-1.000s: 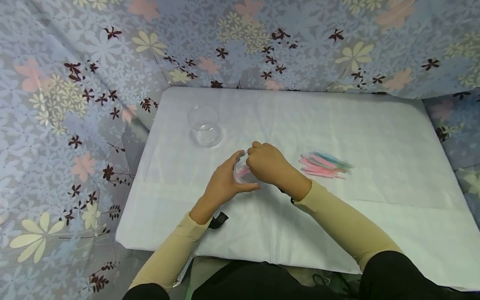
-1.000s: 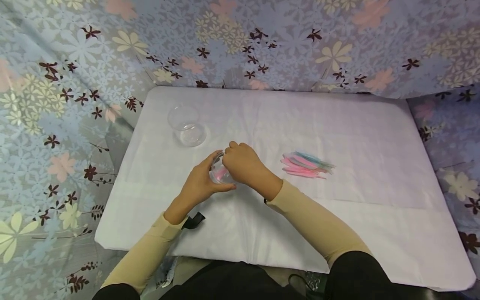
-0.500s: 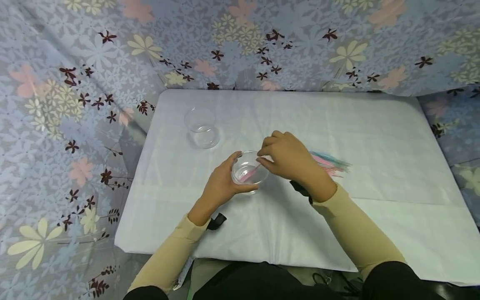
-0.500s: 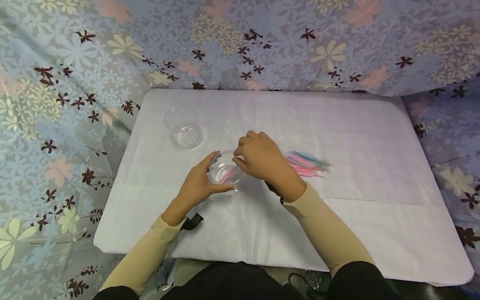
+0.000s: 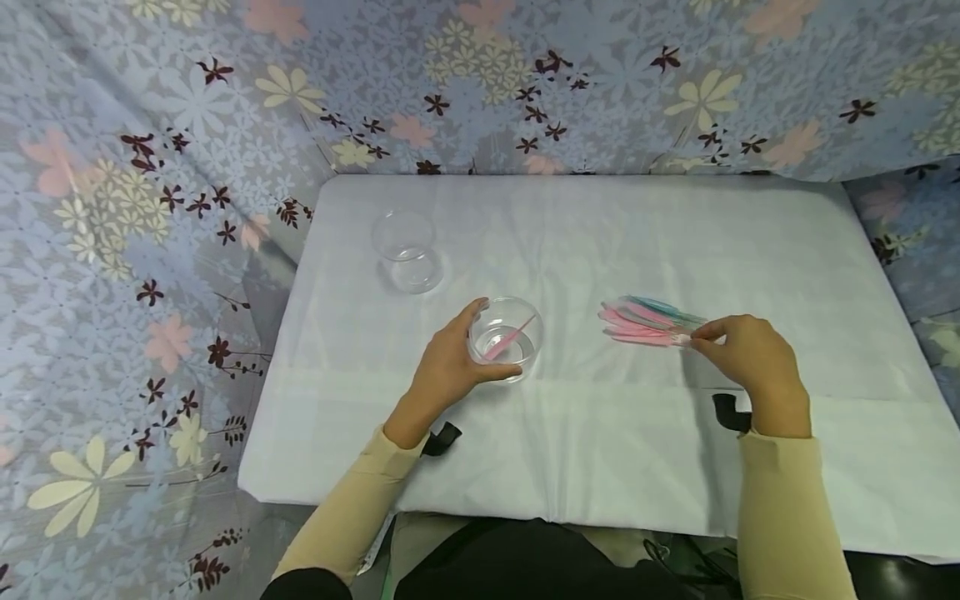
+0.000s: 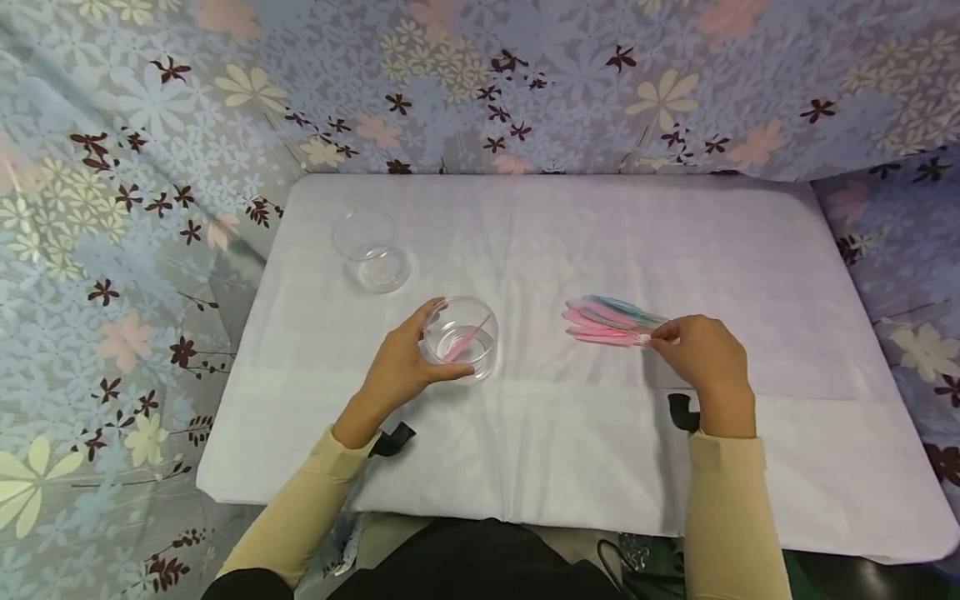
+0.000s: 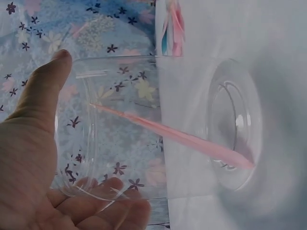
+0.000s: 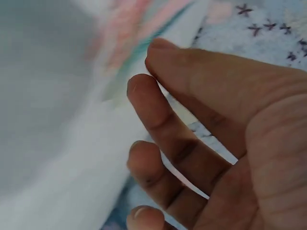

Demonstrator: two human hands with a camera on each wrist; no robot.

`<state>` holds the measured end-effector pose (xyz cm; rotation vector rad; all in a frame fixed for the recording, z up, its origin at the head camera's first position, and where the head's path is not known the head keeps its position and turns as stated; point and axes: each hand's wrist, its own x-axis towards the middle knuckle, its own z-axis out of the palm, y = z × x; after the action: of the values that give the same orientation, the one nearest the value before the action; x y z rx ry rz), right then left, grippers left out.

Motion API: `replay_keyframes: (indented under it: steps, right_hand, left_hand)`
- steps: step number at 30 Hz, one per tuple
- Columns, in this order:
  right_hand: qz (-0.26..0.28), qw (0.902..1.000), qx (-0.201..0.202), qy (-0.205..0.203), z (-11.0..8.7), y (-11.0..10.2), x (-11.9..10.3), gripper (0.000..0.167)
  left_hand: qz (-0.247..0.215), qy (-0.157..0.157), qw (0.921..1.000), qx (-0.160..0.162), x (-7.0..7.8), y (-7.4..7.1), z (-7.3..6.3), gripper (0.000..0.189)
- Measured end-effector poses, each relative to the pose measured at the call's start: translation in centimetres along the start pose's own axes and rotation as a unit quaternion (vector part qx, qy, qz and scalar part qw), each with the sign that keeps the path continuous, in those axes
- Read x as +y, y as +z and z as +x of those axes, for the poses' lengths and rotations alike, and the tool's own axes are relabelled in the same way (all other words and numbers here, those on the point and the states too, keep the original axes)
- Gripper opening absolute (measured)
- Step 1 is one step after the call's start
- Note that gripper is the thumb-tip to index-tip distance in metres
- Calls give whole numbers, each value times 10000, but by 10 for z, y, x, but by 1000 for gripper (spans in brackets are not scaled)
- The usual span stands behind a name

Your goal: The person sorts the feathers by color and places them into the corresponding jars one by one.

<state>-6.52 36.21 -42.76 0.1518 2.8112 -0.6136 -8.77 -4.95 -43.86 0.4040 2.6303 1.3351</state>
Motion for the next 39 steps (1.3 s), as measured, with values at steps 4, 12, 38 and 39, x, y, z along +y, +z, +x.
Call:
replay_keyframes:
  steps: [4, 12, 38, 39]
  right_hand:
    - [31, 10000, 63, 14, -5, 17, 9, 41]
    - [-69, 9996, 264, -26, -1, 35, 11, 37]
    - [-97, 9887, 582, -1380, -20, 11, -9, 19]
    - [-117, 9856, 712, -1526, -21, 5, -13, 18]
  left_hand:
    - [24, -57, 10000, 35, -3, -2, -2, 105]
    - [11, -13, 10000, -21, -6, -4, -2, 105]
    - [-57, 52, 10000, 5, -1, 2, -1, 106]
    - [-82, 60, 9999, -24, 0, 2, -1, 106]
